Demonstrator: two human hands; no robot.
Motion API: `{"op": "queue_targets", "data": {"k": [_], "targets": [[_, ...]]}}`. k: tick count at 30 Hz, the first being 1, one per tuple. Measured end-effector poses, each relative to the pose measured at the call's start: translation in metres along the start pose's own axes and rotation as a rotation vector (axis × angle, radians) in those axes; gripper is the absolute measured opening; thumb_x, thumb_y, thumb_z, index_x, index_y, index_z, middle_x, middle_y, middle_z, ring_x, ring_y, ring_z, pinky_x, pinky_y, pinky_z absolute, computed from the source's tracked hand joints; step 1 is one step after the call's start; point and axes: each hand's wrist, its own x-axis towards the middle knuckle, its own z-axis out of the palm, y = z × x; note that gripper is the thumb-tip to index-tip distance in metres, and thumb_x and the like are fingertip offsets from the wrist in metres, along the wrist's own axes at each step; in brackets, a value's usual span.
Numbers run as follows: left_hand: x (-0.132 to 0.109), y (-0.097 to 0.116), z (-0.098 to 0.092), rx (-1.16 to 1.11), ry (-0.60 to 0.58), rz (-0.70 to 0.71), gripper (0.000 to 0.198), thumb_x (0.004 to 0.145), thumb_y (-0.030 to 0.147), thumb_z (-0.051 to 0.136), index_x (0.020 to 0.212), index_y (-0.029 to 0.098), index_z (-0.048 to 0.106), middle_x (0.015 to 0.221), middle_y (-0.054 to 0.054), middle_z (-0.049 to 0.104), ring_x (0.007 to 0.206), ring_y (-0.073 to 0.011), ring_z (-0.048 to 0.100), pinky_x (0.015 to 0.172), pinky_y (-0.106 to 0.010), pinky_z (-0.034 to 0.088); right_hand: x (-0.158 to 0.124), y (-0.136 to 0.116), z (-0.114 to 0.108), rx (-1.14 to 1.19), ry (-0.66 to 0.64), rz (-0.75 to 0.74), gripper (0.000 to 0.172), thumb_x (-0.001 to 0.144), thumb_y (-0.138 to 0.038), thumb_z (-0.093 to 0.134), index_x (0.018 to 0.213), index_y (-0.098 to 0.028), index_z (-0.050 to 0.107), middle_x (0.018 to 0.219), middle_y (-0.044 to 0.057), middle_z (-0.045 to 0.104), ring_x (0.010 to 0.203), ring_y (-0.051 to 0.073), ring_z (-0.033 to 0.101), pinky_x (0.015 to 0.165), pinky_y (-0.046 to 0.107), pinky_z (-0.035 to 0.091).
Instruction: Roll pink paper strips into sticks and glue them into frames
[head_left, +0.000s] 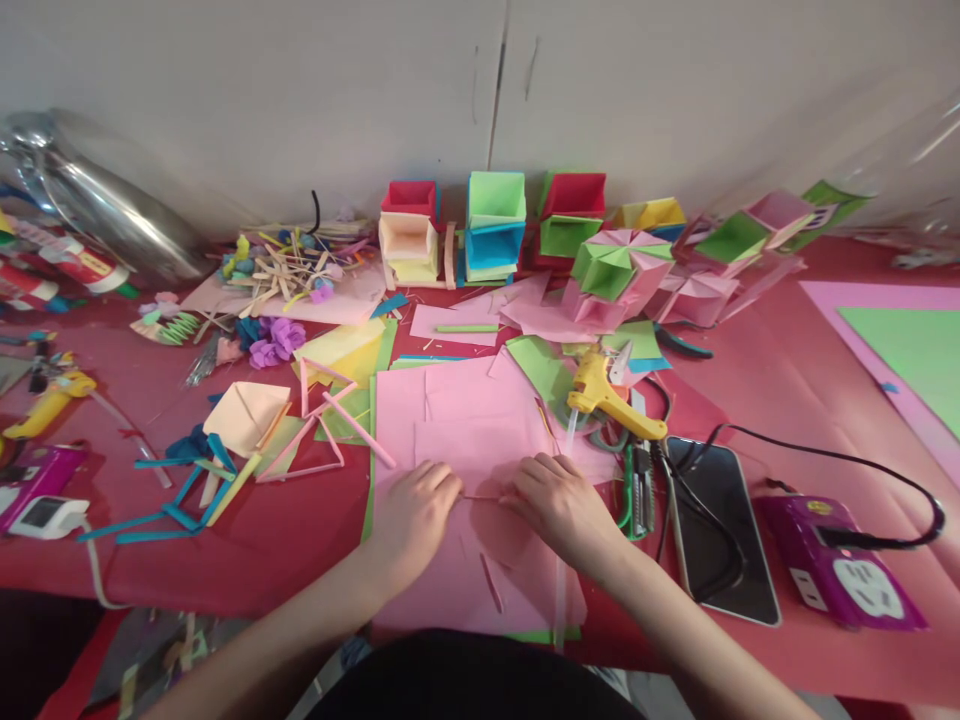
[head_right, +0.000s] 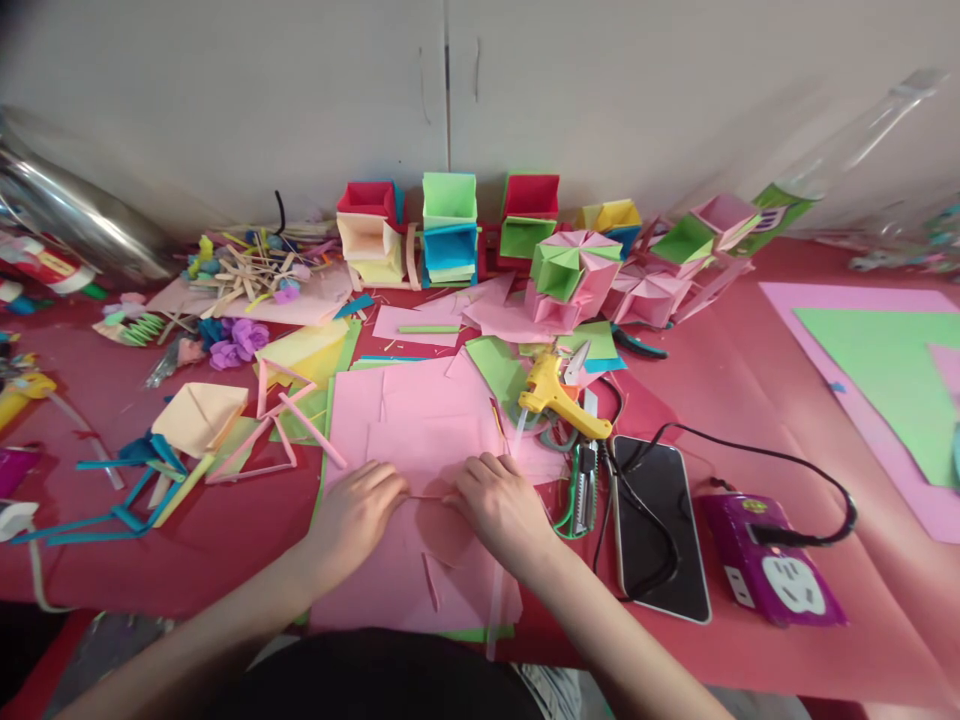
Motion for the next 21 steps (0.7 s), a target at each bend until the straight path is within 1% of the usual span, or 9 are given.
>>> {"op": "queue_targets", "data": {"k": [3,6,9,12,17,19,21], "targets": [[0.003,-0.001,-0.002,-0.016,-0.037,-0.018,0.01,0.084,0.015,0.05,0.077,0.018,0.056,0.078,-0.001,0.058,0.077,-0.0169,0.053,0.067,-0.029,0.041,-0.006,0.006,-0.001,0.15,-0.013,0.039,0.014,0.081,-0.028,0.059,0.072,-0.018,0.056,0.074,0.003,0.057,0.073,0.017,0.05,0.067,0.028,0.035],[0.004,-0.001,-0.003,-0.038,-0.065,-0.045,0.008,0.084,0.017,0.051,0.078,0.018,0.056,0.079,-0.001,0.059,0.077,-0.0169,0.054,0.068,-0.029,0.041,-0.007,0.006,-0.001,0.188,0.006,0.125,0.014,0.082,-0.027,0.057,0.072,-0.019,0.058,0.079,0.004,0.056,0.078,0.018,0.049,0.069,0.03,0.037],[0.004,0.0,-0.004,-0.023,-0.069,-0.068,0.007,0.084,0.018,0.051,0.078,0.018,0.055,0.079,-0.001,0.059,0.077,-0.0179,0.054,0.068,-0.03,0.041,-0.005,0.004,-0.001,0.2,0.014,0.171,0.011,0.082,-0.025,0.057,0.074,-0.019,0.061,0.087,0.006,0.056,0.082,0.019,0.049,0.071,0.032,0.039],[0.003,0.0,-0.004,-0.036,-0.046,-0.064,0.009,0.085,0.018,0.049,0.079,0.018,0.055,0.08,-0.001,0.058,0.079,-0.0181,0.053,0.069,-0.031,0.041,-0.002,0.0,-0.003,0.169,0.0,0.214,0.01,0.081,-0.023,0.057,0.074,-0.018,0.061,0.088,0.007,0.056,0.083,0.02,0.048,0.072,0.033,0.04],[0.001,-0.002,-0.001,-0.022,-0.038,-0.073,0.01,0.085,0.014,0.047,0.081,0.019,0.054,0.079,-0.002,0.058,0.078,-0.0182,0.054,0.069,-0.031,0.041,0.0,-0.007,-0.003,0.063,-0.039,0.302,0.012,0.079,-0.026,0.059,0.071,-0.017,0.059,0.087,0.007,0.055,0.083,0.023,0.048,0.072,0.036,0.039],[0.0,-0.003,0.003,-0.007,-0.006,-0.101,0.009,0.085,0.013,0.047,0.088,0.018,0.053,0.079,-0.002,0.058,0.077,-0.0183,0.054,0.068,-0.031,0.041,0.0,-0.008,-0.001,0.034,-0.027,0.33,0.012,0.079,-0.028,0.059,0.073,-0.017,0.057,0.087,0.008,0.055,0.082,0.023,0.047,0.072,0.036,0.039],[0.0,-0.004,0.005,0.013,0.021,-0.116,0.013,0.085,0.013,0.047,0.095,0.019,0.051,0.083,-0.002,0.058,0.077,-0.0184,0.054,0.068,-0.031,0.042,-0.002,-0.007,0.002,0.026,-0.004,0.341,0.013,0.08,-0.03,0.058,0.074,-0.017,0.055,0.087,0.008,0.055,0.082,0.023,0.047,0.071,0.035,0.038]]}}
